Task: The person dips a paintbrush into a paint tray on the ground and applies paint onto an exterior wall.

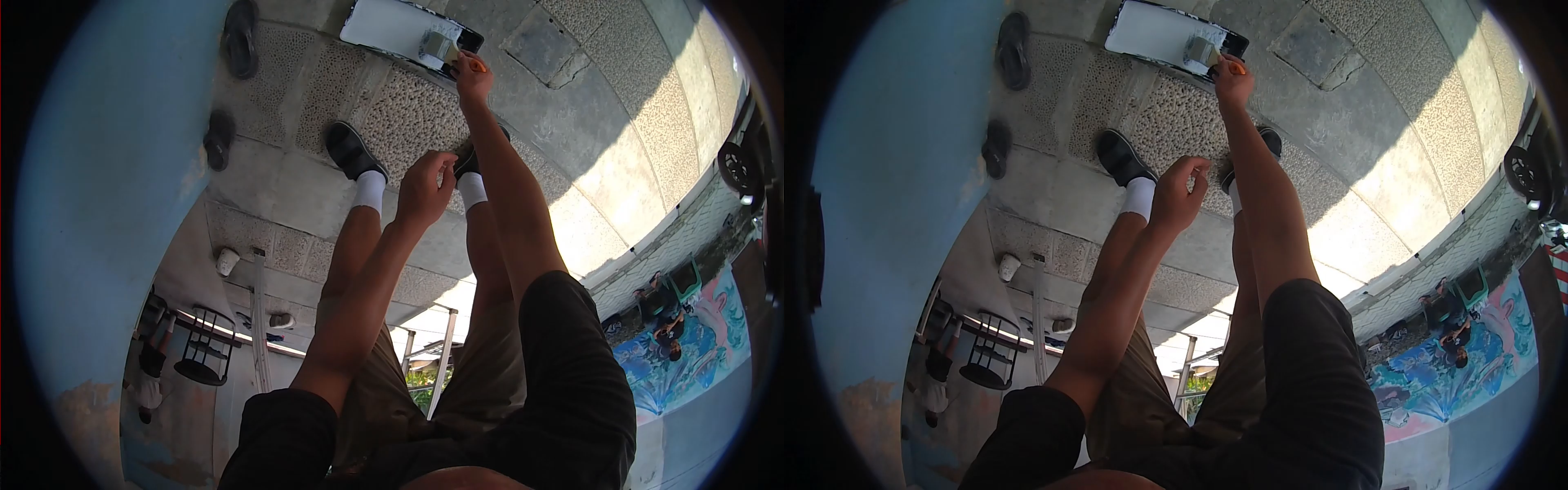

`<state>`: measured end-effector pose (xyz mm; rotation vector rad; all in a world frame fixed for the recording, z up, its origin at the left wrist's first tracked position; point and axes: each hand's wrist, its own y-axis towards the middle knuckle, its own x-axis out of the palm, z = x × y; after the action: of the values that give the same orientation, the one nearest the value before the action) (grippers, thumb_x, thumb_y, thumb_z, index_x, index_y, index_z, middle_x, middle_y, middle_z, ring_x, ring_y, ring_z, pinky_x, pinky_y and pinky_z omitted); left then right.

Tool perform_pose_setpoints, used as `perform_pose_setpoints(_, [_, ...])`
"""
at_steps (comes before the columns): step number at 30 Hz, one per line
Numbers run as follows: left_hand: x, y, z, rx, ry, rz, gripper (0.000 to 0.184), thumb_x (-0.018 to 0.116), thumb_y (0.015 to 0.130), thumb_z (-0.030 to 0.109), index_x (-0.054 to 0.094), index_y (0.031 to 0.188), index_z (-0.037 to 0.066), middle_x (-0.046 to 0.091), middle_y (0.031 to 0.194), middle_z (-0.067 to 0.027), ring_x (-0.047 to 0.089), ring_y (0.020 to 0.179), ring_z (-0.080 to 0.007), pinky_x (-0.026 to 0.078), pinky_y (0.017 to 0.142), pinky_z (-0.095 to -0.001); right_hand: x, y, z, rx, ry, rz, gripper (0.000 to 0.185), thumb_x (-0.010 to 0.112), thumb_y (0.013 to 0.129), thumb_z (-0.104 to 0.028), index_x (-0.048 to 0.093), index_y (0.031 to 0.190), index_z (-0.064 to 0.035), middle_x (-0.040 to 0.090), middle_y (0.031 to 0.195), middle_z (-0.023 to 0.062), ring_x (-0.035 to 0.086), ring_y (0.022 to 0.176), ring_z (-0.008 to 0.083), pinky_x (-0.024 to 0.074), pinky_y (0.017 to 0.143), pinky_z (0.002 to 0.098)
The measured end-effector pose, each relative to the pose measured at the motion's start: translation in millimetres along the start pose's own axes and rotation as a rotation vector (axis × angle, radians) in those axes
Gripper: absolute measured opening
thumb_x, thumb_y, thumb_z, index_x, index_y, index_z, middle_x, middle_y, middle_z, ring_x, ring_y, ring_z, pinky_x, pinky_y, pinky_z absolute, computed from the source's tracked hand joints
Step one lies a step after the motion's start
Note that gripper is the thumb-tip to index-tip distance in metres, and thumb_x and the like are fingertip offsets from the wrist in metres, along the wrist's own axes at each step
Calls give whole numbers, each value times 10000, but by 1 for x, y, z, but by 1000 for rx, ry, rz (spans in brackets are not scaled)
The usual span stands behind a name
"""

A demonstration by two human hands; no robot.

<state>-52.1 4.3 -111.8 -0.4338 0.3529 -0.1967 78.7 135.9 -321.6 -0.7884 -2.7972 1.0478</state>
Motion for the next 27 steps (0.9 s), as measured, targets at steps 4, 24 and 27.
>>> perform_pose_setpoints(4, [5, -3, -1, 16, -34, 17, 165, 636, 942, 45, 674, 1101, 24, 716, 1013, -133, 706, 888, -278, 549, 796, -377, 2, 1, 1, -80, -142, 76, 203, 746, 960, -167, 764, 1089, -12, 747, 995, 123, 748, 881, 199, 627, 699, 319])
perform_pose_setpoints(24, [-102, -89, 137, 281, 145, -65, 166, 628, 931, 32, 669, 1091, 14, 698, 1004, -158, 696, 935, -345, 554, 798, -428, -179, -180, -264, 190, 768, -489, 353, 618, 1056, -182, 523, 1379, -74, 620, 1354, 145, 644, 1232, 293, 570, 955, 374])
perform_pose_setpoints(27, [-139, -122, 200, 251, 188, 0, 158, 614, 956, 44, 671, 1102, 24, 699, 1026, -141, 699, 954, -324, 561, 812, -424, -183, -214, -325, 166, 791, -608, 354, 627, 1046, -161, 526, 1375, -78, 639, 1331, 140, 656, 1210, 288, 585, 954, 367])
